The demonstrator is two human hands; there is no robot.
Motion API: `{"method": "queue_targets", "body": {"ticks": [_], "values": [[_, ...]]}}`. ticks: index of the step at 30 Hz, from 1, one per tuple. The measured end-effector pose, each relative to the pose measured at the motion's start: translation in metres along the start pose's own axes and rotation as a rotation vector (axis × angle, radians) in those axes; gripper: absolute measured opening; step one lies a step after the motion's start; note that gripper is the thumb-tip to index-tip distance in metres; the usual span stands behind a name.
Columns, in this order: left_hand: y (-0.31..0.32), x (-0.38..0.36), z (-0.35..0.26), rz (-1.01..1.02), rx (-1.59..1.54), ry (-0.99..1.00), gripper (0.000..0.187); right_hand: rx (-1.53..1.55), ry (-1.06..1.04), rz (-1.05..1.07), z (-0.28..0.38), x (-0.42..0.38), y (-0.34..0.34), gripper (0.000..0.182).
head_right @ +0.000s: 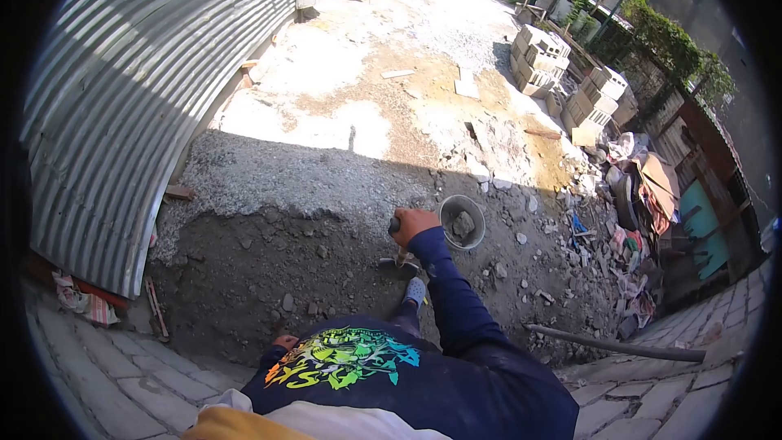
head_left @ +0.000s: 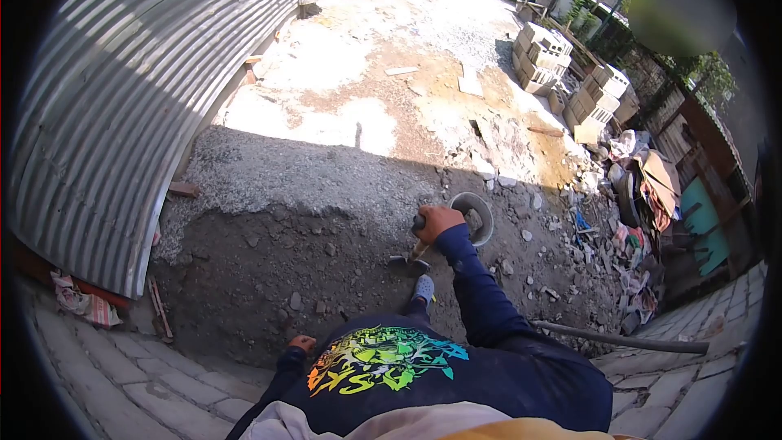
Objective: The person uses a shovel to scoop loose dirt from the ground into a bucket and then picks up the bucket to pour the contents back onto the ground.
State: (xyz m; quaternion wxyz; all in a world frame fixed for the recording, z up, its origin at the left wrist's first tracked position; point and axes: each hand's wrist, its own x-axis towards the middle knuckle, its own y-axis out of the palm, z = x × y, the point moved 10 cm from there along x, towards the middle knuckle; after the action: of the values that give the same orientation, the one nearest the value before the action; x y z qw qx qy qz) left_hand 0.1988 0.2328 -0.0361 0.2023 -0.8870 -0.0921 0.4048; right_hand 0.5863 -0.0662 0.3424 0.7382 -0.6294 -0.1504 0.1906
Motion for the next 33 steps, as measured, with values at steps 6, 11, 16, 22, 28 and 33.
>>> {"method": "queue_targets", "body": {"ticks": [6, 11, 16, 22, 28, 33], "values": [[0.004, 0.001, 0.001, 0.029, 0.005, 0.002, 0.036, 0.001, 0.000, 0.005, 0.000, 0.000, 0.000, 0.024], [0.004, 0.002, 0.008, -0.001, -0.036, 0.011, 0.035, 0.001, -0.004, 0.013, 0.000, 0.001, 0.000, 0.025], [0.011, 0.011, 0.023, -0.016, -0.055, -0.008, 0.033, 0.000, -0.008, 0.007, 0.001, 0.001, 0.000, 0.024], [0.017, 0.005, 0.017, -0.003, -0.066, 0.012, 0.032, 0.007, 0.007, 0.005, 0.000, -0.001, 0.000, 0.024], [0.028, 0.009, 0.021, 0.045, -0.075, -0.001, 0.034, -0.004, -0.014, 0.005, 0.003, -0.008, -0.003, 0.020], [0.032, 0.014, 0.028, 0.053, -0.069, -0.001, 0.031, -0.005, 0.006, 0.026, 0.006, -0.019, -0.007, 0.021]]}}
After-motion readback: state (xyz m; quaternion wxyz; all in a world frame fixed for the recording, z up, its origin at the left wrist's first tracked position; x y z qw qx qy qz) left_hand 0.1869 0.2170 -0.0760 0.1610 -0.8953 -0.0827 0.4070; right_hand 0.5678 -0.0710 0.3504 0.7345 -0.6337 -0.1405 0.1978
